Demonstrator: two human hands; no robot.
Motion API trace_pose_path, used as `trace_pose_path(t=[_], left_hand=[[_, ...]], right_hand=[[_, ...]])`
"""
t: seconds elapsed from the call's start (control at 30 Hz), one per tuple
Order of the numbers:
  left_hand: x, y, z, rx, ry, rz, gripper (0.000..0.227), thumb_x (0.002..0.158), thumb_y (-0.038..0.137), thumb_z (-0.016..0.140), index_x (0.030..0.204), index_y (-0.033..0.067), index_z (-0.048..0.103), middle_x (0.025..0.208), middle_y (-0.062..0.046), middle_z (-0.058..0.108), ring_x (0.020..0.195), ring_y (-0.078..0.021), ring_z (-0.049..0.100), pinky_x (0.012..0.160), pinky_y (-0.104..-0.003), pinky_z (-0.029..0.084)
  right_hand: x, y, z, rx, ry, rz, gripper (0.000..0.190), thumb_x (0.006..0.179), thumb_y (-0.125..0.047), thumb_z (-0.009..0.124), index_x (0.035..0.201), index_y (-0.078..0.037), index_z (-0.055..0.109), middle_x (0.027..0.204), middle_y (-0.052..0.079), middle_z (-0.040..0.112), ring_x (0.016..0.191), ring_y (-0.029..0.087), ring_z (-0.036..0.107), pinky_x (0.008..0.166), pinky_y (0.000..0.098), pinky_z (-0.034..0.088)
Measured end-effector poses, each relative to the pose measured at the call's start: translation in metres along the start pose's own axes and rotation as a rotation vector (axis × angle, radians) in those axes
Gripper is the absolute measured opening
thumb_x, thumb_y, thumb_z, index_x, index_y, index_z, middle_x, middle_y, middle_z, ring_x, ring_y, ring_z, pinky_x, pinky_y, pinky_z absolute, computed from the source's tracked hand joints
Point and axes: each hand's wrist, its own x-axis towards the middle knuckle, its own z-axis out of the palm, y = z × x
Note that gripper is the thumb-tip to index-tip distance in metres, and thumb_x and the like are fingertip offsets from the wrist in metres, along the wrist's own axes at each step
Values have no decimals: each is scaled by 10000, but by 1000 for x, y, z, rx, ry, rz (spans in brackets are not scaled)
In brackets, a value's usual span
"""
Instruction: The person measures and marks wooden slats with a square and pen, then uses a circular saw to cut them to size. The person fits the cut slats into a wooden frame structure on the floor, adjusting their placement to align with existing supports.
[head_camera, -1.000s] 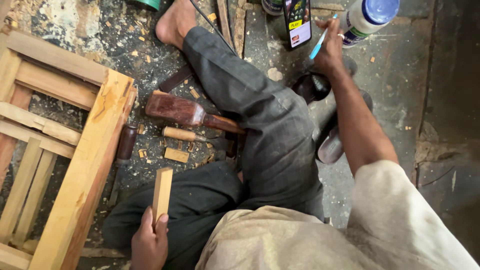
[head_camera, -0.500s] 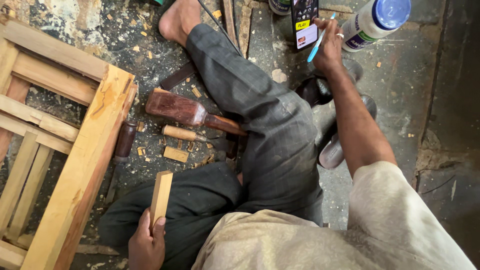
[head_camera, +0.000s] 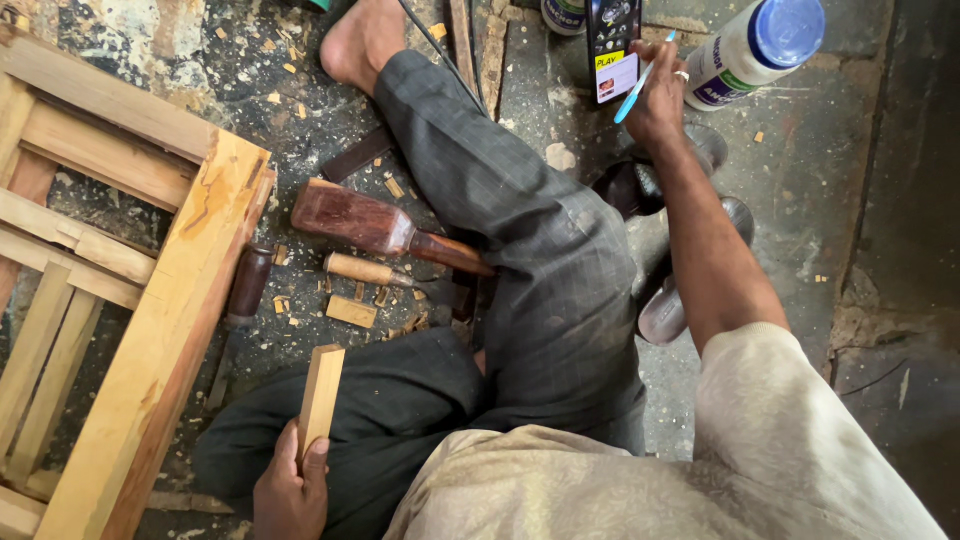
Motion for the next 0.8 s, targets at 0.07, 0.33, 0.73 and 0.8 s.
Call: trace_pose_path(t=[0.07,0.33,0.73,0.8], left_hand=[[2,0,-2,-9,-8,4,477,976,306,584,1404,96,575,932,-144,745,701,-209,752,684,-352,585],[0,8,-4,-43,21,0,466,969,309,594,1383,94,593,930,-129,739,680,-204,738,665,-346,583],[4,5,-17,-12,193,388,456,983,294,627,1357,36,598,1018,-267,706,923,-387,727,724,-423,576],[7,6,-24,33,167,298,460,966,299,633,1352,49,612,1052,-268,709,902,-413,722,715,-448,576]], right_hand=[[-2,3,-1,-357,0,-115,470,1151,-440,208,1271,-46,435,1405,193,594,1261,333,577,1115,467,461],[-22,8,-13,1,251,-12,265,1139,-222,372,1257,-41,525,1421,196,629,1120,251,563,895,379,485],[-143,-76,14,-113,9,-369,137,1062,-45,570,1166,-47,481,1202,132,710,899,130,580,818,279,512],[-160,-103,34,8,-116,-390,137,1077,-87,584,1161,-47,483,1192,121,694,890,134,572,788,268,501]])
